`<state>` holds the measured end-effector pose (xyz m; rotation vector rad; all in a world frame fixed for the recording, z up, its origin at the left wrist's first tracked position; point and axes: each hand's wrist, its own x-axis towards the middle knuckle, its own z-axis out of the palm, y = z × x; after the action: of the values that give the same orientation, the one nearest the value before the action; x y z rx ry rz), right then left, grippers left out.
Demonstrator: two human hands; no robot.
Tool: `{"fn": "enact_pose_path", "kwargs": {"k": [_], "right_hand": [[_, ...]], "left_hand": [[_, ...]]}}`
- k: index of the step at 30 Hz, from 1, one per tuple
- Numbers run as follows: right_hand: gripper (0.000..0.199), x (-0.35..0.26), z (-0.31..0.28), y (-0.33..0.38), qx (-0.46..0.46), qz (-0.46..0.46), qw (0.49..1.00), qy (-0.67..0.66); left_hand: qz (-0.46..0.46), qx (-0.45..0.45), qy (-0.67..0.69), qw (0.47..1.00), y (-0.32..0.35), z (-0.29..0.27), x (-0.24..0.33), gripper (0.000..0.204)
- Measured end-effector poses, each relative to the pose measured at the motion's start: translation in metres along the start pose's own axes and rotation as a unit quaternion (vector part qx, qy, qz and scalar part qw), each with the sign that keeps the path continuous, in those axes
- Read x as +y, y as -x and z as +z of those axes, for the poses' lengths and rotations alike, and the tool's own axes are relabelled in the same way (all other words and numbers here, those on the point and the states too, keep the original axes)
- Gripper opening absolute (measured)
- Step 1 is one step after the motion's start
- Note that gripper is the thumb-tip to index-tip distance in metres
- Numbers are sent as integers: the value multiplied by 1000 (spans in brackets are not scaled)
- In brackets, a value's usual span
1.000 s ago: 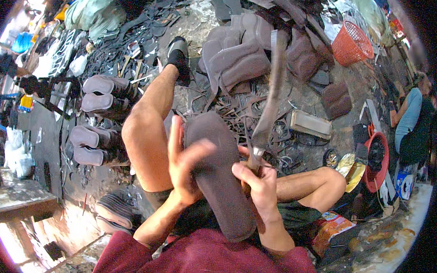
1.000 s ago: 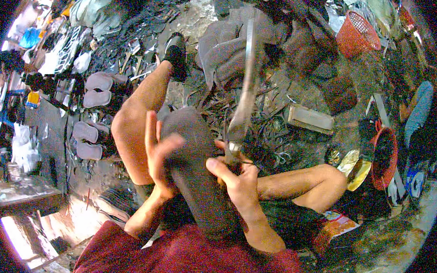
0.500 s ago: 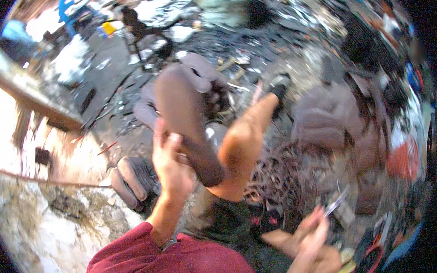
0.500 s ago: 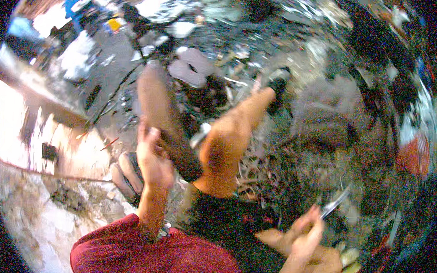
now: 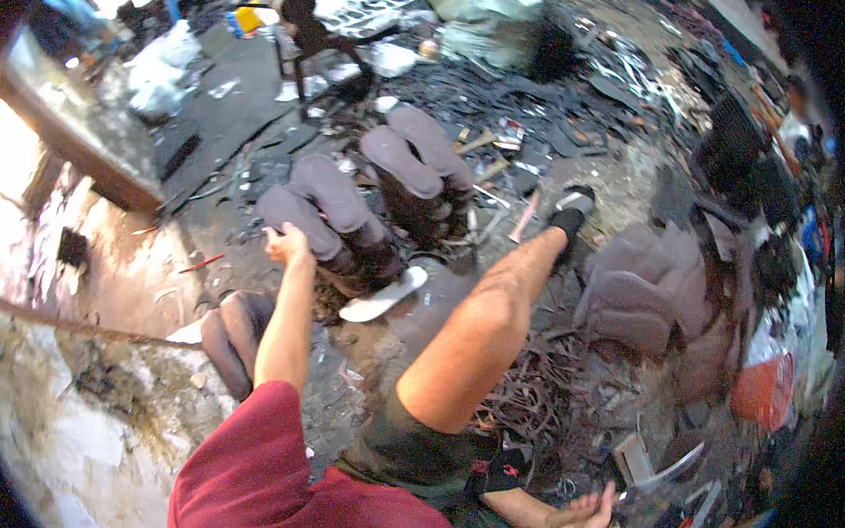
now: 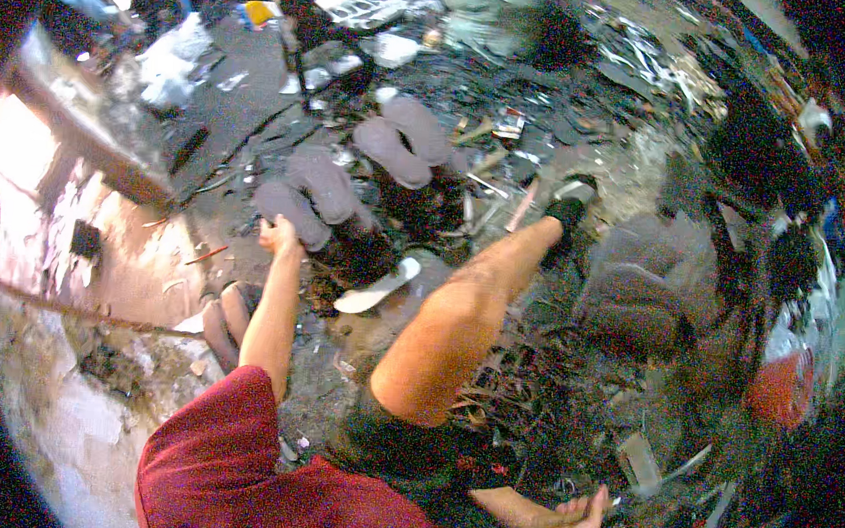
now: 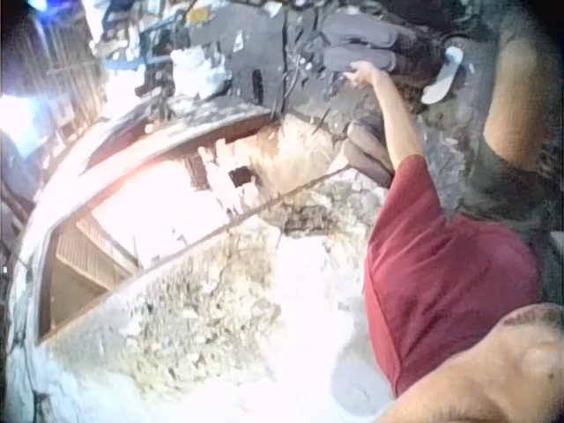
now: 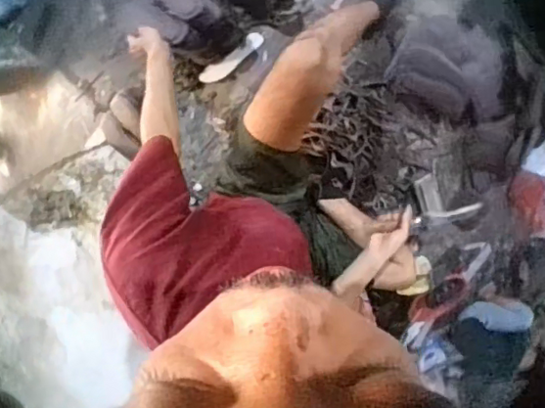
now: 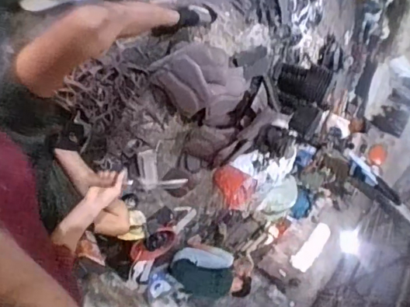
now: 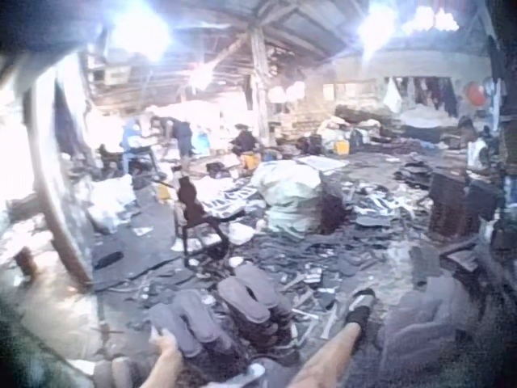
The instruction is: The person sits on the floor and uses a knife to cut and trim rubber shoe soles. They repeatedly pick up soles, slice along edges, and place trimmed pieces aside.
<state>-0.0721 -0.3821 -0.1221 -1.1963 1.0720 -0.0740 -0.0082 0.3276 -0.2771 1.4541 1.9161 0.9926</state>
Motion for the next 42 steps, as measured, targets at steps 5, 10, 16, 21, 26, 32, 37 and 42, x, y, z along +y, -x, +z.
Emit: {"fn": "enact_pose_path", "kwargs": {"k": [5, 10, 16, 21, 26, 32, 37, 42], "right_hand": [[26, -14, 117, -66, -120, -46, 991, -27], [32, 15, 209, -237, -70, -89, 994, -1], [63, -18, 259, -297, 164, -157, 974, 16], [54, -86, 255, -202, -65, -220, 957, -180], [37, -110, 128, -73, -385, -448, 807, -11], [26, -35, 11, 0, -269, -204, 935, 110], [51, 7, -37, 65, -216, -229, 938, 143], [36, 53, -82, 88, -296, -377, 810, 338]], "left_hand": [[-49, -124, 256, 957, -9, -25, -2, 44], [-27, -171, 393, 903, 2, -47, -55, 37], [197, -234, 204, 930, 159, -153, 5, 38], [289, -371, 413, 780, 285, -221, 83, 25], [-454, -747, 328, 358, 398, -206, 102, 79], [-231, -849, 69, 470, 452, -202, 93, 45], [-119, -733, 135, 656, 441, -223, 100, 40], [-81, -690, 175, 698, 422, -238, 115, 35]]}}
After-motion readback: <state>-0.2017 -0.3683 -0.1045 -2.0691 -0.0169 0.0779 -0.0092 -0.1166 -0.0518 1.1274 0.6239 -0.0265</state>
